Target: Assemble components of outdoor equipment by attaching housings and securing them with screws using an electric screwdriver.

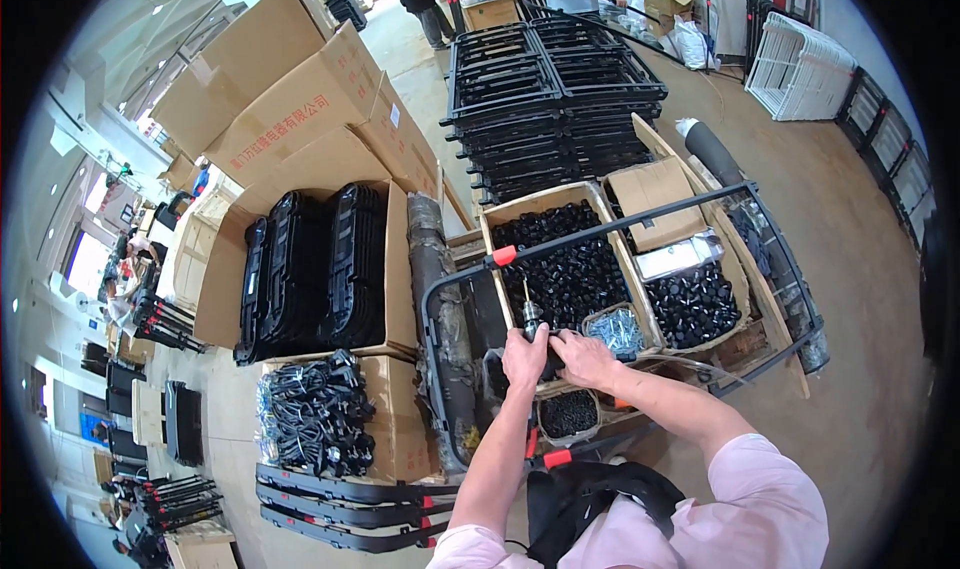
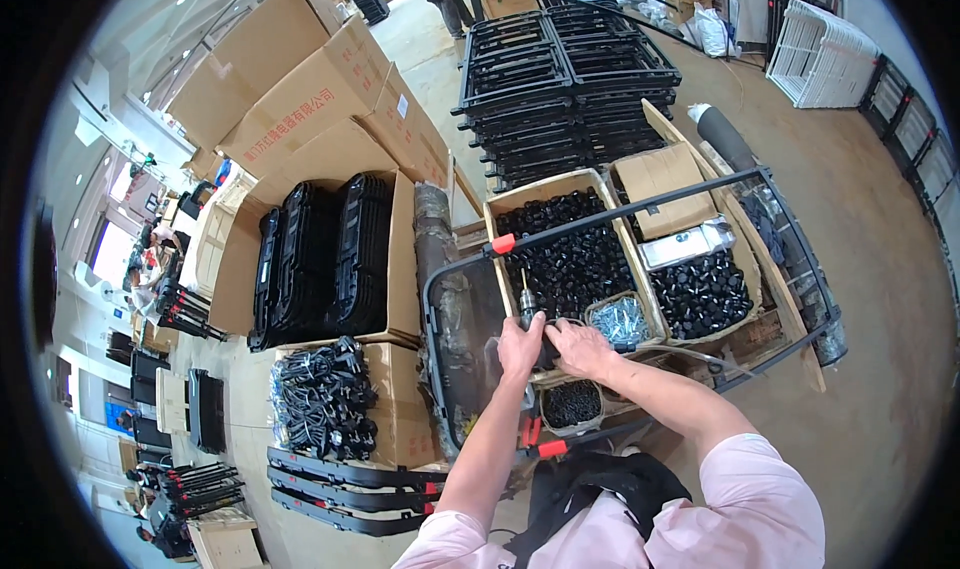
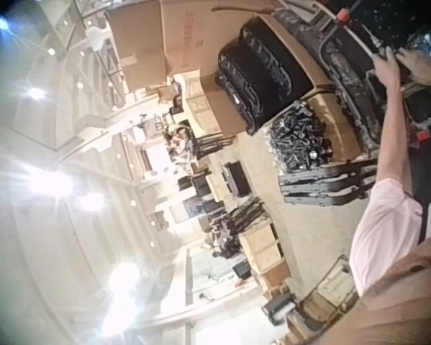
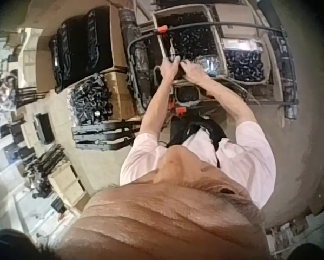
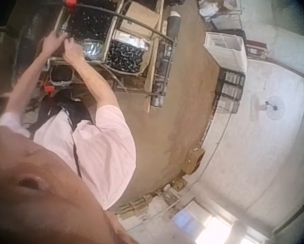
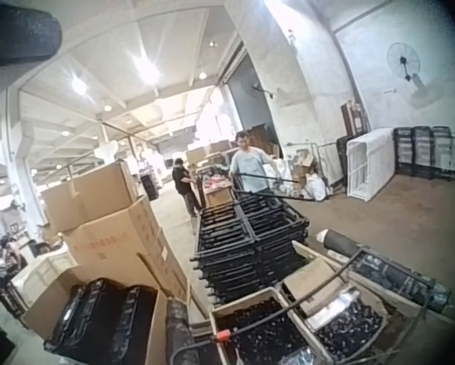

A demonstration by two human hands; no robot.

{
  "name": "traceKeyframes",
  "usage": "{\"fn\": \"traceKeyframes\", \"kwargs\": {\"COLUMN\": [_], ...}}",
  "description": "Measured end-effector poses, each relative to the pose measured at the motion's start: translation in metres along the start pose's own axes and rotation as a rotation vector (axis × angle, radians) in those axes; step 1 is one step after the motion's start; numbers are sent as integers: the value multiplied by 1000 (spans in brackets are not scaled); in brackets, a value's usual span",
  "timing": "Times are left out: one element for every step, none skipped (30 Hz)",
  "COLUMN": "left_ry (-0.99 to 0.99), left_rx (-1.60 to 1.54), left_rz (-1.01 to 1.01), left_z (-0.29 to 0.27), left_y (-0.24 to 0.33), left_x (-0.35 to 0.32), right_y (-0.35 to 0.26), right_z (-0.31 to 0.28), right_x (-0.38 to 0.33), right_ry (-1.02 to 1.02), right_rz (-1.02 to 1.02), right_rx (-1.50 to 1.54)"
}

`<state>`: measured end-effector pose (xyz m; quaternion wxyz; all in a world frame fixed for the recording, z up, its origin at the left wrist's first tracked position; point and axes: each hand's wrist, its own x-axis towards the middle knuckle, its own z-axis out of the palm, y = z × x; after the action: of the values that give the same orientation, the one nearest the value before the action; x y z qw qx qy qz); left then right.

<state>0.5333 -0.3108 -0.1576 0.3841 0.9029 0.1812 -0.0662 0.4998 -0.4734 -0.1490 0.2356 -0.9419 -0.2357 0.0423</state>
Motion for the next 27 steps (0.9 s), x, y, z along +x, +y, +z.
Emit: {"fn": "traceKeyframes", "kwargs": {"left_ry": [-6,-6,-85,-196,-186,-182,-143,-96,-81,-66,-36,-3,31,31,35,43,45,20,-6,0,0,-2,-1,21,44,35,31], "left_rx": [-83,-166,-276,-522,-542,-558,-564,-569,-569,-466,-438,-412,-456,-439,-433,-428,-426,-444,-463,-464,-529,-594,-594,-586,-578,-579,-569], "left_rz": [-7,-16,-65,-160,-155,-159,-94,-27,-3,13,30,46,67,25,-18,-60,-67,-120,-171,-173,-200,-224,-221,-233,-245,-241,-252], "left_z": [1,1,1,3,1,-1,-1,-4,0,-1,-3,-1,2,13,21,25,27,30,33,35,38,41,45,45,44,39,33], "left_y": [-3,-8,-13,-19,-23,-23,-23,-23,-32,-37,-39,-44,-53,-83,-102,-117,-126,-132,-138,-147,-155,-162,-172,-180,-189,-187,-186], "left_x": [-17,-35,-52,-70,-90,-119,-147,-174,-197,-224,-252,-276,-299,-314,-331,-348,-362,-372,-379,-385,-387,-388,-385,-382,-381,-379,-376], "right_y": [-5,-16,-25,-33,-41,-47,-53,-60,-63,-64,-68,-72,-78,-87,-89,-92,-93,-94,-95,-101,-105,-109,-111,-116,-121,-124,-127], "right_z": [-5,-16,-22,-26,-27,-29,-31,-31,-27,-19,-11,-5,0,8,20,33,46,56,66,69,72,74,79,83,87,90,94], "right_x": [-16,-33,-51,-70,-90,-112,-133,-152,-174,-198,-221,-239,-257,-274,-289,-303,-315,-324,-332,-335,-337,-337,-336,-335,-331,-327,-324], "right_ry": [-18,-37,5,45,37,21,32,45,45,27,55,83,22,13,-29,-71,-115,-117,-163,-210,-253,-252,-275,-299,-295,-277,-258], "right_rz": [20,35,-10,-54,-83,-83,-92,-109,-121,-129,-153,-179,-174,-188,-207,-230,-221,-219,-194,-179,-138,-141,-122,-104,-105,-111,-118], "right_rx": [-4,-6,13,34,26,37,39,41,45,60,97,134,120,133,133,132,166,170,171,171,164,162,159,156,155,171,185]}}
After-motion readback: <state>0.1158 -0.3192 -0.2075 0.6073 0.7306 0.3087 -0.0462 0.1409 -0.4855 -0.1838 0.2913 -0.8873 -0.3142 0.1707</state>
